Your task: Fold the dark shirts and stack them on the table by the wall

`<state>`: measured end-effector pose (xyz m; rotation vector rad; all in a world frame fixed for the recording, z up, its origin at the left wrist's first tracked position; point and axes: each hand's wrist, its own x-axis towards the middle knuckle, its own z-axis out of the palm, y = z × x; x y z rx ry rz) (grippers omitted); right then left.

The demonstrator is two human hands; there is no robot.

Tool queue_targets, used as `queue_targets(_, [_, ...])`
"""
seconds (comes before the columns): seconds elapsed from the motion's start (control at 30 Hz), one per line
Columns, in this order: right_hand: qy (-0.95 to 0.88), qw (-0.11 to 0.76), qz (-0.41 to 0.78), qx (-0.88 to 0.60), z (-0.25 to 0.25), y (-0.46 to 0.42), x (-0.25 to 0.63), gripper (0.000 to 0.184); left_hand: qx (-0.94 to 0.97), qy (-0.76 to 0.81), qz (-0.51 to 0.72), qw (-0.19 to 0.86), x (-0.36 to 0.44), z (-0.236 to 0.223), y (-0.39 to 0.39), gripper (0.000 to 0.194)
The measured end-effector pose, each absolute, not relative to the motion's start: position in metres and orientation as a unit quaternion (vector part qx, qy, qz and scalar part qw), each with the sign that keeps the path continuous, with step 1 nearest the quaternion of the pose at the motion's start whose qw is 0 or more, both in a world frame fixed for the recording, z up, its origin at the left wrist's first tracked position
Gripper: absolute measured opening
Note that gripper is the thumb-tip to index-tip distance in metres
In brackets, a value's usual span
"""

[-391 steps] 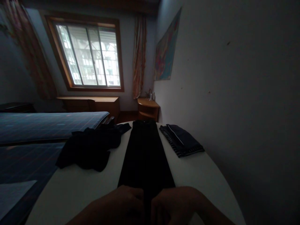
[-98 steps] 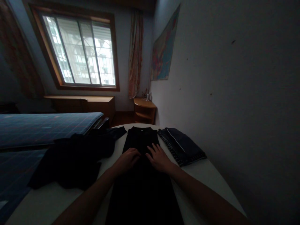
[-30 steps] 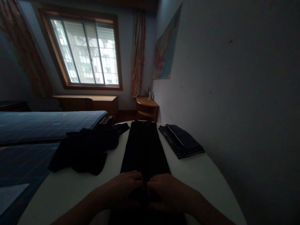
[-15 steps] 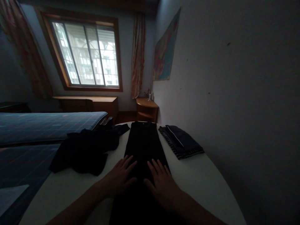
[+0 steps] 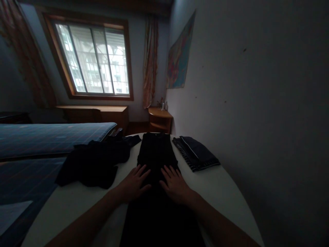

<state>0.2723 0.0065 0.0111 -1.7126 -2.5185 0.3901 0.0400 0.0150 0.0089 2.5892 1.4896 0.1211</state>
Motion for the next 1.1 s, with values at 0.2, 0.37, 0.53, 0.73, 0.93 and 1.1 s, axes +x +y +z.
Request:
queue_targets(0.2, [-0.833, 0.062, 0.099, -0.541, 0.021, -0.008, 0.275, 0.061, 0.907, 0.38, 0.052, 0.176, 0.05, 0.051, -0.034, 0.033])
queue_targets(0.37, [-0.853, 0.07, 0.106, -0.507, 0.037, -0.037, 0.275, 0.046, 0.918, 0.297, 0.005, 0.261, 0.062, 0.063, -0.074, 0.023])
queue_targets(0.53, [-0.882, 0.087, 0.139, -0.441, 0.044, -0.054, 0.279, 0.03, 0.947, 0.257, -0.01, 0.192, 0.071, 0.056, -0.093, 0.008])
queue_targets(0.73, [-0.904, 0.058, 0.202, -0.372, 0.051, -0.057, 0.288, 0.018, 0.968, 0.222, 0.007, 0.119, 0.075, 0.028, -0.092, 0.005])
queue_targets(0.93, [-0.908, -0.005, 0.232, -0.349, 0.061, -0.065, 0.287, 0.024, 0.966, 0.228, 0.017, 0.118, 0.075, 0.027, -0.088, 0.006])
queue_targets(1.1, [-0.88, -0.055, 0.267, -0.389, 0.073, -0.075, 0.289, 0.042, 0.941, 0.262, 0.039, 0.209, 0.069, 0.046, -0.078, 0.01])
